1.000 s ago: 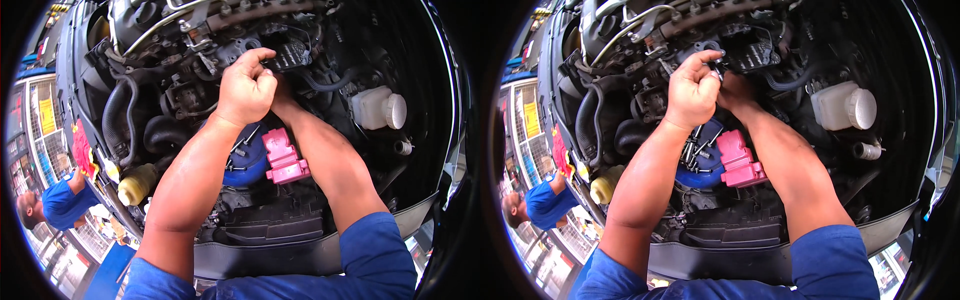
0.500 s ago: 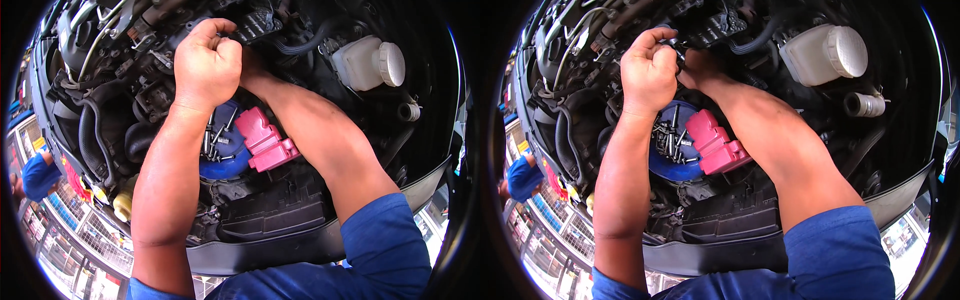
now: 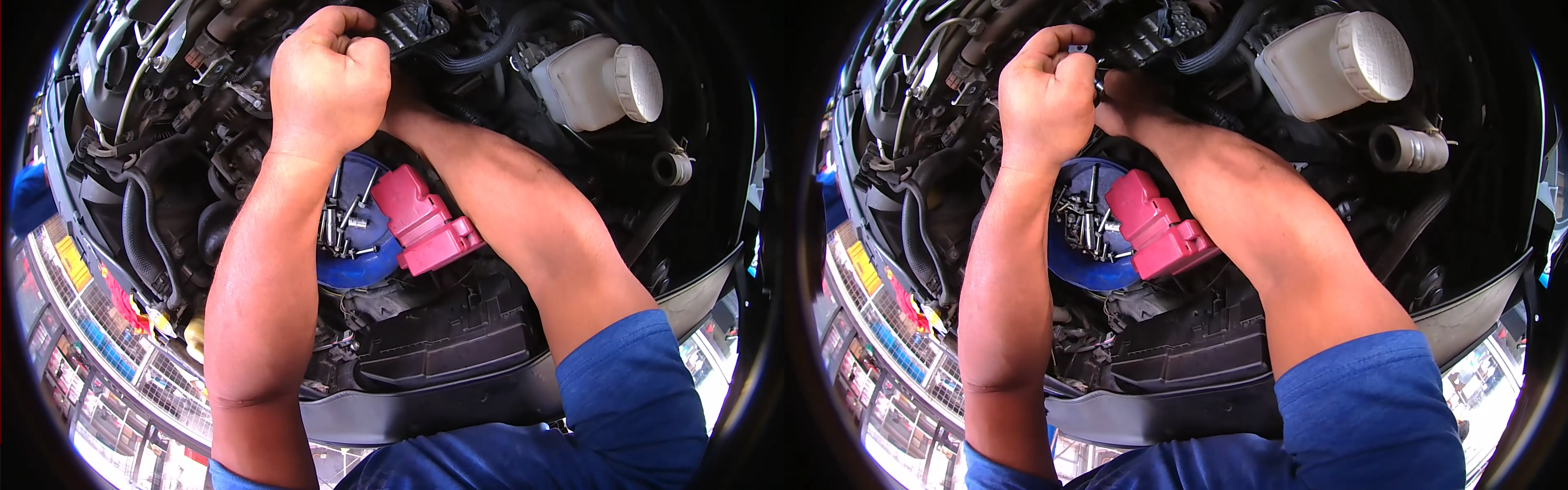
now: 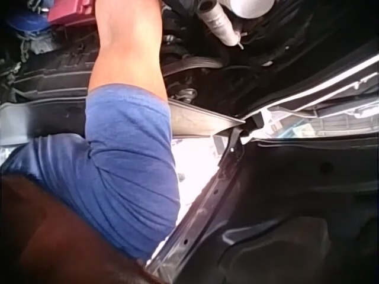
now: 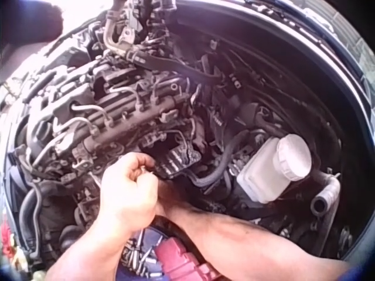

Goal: Repair and reassemble components of a car engine in a service bay.

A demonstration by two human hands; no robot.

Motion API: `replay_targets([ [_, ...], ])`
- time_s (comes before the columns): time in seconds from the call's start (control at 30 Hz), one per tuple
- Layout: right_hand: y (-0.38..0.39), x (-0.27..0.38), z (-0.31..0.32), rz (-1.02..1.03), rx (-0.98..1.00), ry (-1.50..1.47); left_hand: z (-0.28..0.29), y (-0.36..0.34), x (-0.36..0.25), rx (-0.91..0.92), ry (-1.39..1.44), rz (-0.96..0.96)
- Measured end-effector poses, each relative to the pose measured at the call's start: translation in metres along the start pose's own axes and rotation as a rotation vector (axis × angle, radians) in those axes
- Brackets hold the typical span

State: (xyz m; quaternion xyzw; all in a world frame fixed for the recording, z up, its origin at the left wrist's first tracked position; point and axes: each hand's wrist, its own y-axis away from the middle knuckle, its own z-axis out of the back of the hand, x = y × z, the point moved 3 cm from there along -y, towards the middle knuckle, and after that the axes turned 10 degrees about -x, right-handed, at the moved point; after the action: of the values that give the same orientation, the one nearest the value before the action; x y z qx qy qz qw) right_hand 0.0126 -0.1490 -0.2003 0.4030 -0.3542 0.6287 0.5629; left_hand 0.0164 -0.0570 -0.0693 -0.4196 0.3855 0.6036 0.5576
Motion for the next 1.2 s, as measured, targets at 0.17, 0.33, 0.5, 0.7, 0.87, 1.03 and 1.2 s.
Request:
replay_targets([
  [0.17, 0.004, 0.001, 0.005, 0.001, 0.006, 0.024, -0.003, -0.002, -0.003, -0.021, -0.099, -0.06],
  [0.33, 0.004, -0.003, 0.007, -0.003, 0.006, 0.072, -0.01, -0.007, -0.002, -0.034, -0.095, -0.12],
  [0.5, 0.001, -0.006, -0.005, 0.001, 0.031, 0.15, 0.005, 0.005, 0.001, 0.071, 0.017, -0.029],
  [0.7, 0.005, -0.003, 0.004, -0.025, 0.076, 0.367, 0.029, 0.041, 0.011, -0.052, 0.167, -0.018],
  [0.87, 0.007, 0.0, 0.0, -0.163, 0.018, 0.28, 0.041, 0.051, 0.025, -0.092, 0.118, 0.064],
  [1.03, 0.005, 0.006, 0.005, -0.149, 0.038, 0.412, 0.042, 0.055, 0.017, -0.066, -0.002, -0.016],
  [1.2, 0.012, 0.015, 0.014, -0.093, -0.028, 0.404, 0.043, 0.062, 0.006, -0.055, 0.001, -0.065],
])
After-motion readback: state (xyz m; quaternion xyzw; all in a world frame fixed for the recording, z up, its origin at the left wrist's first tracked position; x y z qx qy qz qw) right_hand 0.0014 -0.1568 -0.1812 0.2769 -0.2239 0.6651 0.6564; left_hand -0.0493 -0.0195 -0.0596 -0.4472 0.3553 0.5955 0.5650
